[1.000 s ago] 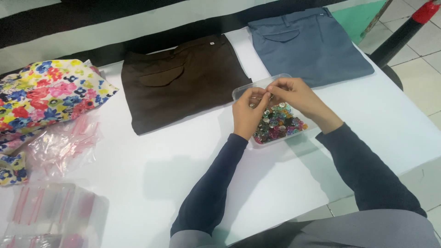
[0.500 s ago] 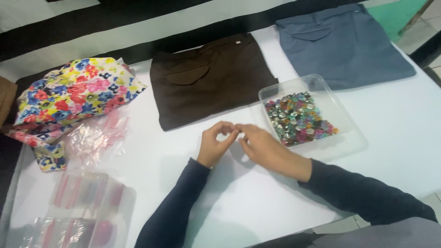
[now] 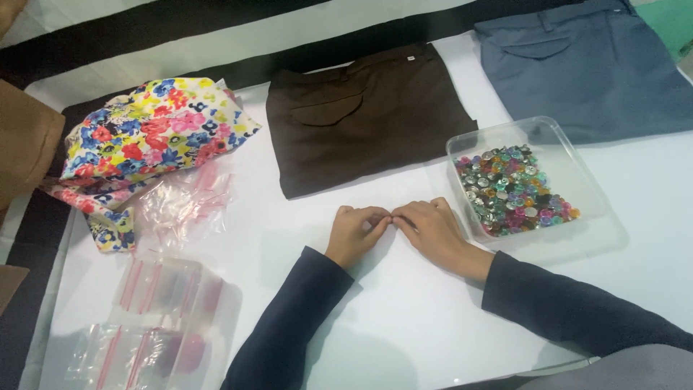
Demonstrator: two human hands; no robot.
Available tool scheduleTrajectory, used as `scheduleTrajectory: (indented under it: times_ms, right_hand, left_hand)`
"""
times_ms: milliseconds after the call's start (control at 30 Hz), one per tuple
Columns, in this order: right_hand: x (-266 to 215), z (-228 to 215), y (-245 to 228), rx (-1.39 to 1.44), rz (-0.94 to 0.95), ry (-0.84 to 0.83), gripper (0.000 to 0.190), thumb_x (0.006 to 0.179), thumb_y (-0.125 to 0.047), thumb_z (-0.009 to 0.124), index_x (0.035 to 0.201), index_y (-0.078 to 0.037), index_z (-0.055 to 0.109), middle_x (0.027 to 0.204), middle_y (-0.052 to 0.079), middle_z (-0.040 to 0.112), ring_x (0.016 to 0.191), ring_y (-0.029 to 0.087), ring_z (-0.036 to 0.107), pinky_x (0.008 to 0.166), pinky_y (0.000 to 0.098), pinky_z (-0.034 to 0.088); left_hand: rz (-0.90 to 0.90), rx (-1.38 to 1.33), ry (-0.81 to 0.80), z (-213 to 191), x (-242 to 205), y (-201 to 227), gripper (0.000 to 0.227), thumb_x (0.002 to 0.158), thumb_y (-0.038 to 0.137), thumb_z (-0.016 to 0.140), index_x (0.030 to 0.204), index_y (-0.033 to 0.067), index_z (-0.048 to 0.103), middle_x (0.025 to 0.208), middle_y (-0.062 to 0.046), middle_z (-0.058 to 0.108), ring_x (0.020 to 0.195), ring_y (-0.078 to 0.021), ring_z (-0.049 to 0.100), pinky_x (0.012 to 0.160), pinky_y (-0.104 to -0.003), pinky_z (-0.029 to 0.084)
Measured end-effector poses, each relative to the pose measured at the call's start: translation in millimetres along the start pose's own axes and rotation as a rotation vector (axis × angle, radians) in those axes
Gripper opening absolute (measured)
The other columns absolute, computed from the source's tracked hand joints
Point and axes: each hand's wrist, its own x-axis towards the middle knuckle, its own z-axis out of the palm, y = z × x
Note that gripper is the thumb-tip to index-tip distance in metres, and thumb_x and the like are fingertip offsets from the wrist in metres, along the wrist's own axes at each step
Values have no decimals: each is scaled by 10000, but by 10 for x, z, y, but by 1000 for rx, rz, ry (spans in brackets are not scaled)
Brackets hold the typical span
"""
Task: The person selects silver buttons from a mixed container of colorful buttons and places them in a line on the table. The person then picks up a small plastic bag and begins to open it.
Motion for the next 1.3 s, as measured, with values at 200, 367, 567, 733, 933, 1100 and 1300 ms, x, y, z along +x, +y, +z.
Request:
scheduleTrajectory:
  times_ms: [200, 367, 567, 733, 933, 1100, 1300]
  right_hand:
    - [116, -167, -125, 119, 126, -105, 218, 1040, -273, 533, 1107, -152, 701, 874, 8, 731, 897, 148, 703, 834, 310, 388]
    - [162, -165, -161, 136, 175, -113, 221, 1034, -283, 553, 1093, -133, 703, 859, 19, 722, 889, 158, 703, 820, 316, 384]
    - [176, -184, -204, 173, 214, -109, 212, 1026, -283, 574, 1105, -129, 697, 853, 20, 717, 881, 171, 699, 816, 319, 386]
    - [172, -147, -165, 195, 212, -86, 210, 1033, -276, 568, 1105, -122, 692, 846, 28, 712, 858, 184, 693, 817, 326, 379]
    - [92, -174, -165, 269, 236, -57, 242, 1036, -281, 560, 1156, -101, 670, 874, 54, 718, 829, 190, 681, 824, 330, 385]
    - [-165, -188, -161, 375, 113, 84, 325, 1000, -195, 588, 1283, -43, 541, 1091, 197, 650, 1032, 377, 675, 915, 454, 506]
    - [-666, -199, -22, 137, -564, 602, 352, 810, 7, 705, 1156, -17, 642, 1180, 161, 663, 1074, 339, 690, 892, 425, 598]
  left_hand:
    - [71, 179, 66, 56, 4, -47, 100, 949, 244, 720, 1049, 231, 724, 852, 63, 772, 840, -107, 726, 866, -265, 423]
    - [60, 191, 89, 120, 14, -105, 92, 967, 252, 706, 1056, 233, 719, 844, 72, 761, 844, -98, 723, 856, -255, 424]
    - [-12, 131, 98, 67, 7, -53, 109, 967, 249, 708, 1070, 213, 708, 834, 54, 762, 834, -105, 723, 851, -253, 428]
    - [-20, 121, 96, 26, 8, 11, 78, 970, 244, 708, 1044, 219, 712, 836, 56, 770, 848, -98, 729, 857, -249, 429]
    - [-62, 126, 118, 71, -26, 7, 107, 976, 270, 706, 1067, 214, 703, 861, 36, 777, 871, -108, 733, 854, -256, 445]
    - [226, 246, 347, 266, -114, 7, 183, 906, 224, 740, 1057, 199, 641, 861, 65, 622, 825, -133, 626, 776, -282, 458]
    - [484, 109, 433, 427, -200, 441, 389, 818, 112, 783, 1154, 153, 591, 1030, 10, 590, 942, -180, 591, 825, -312, 474]
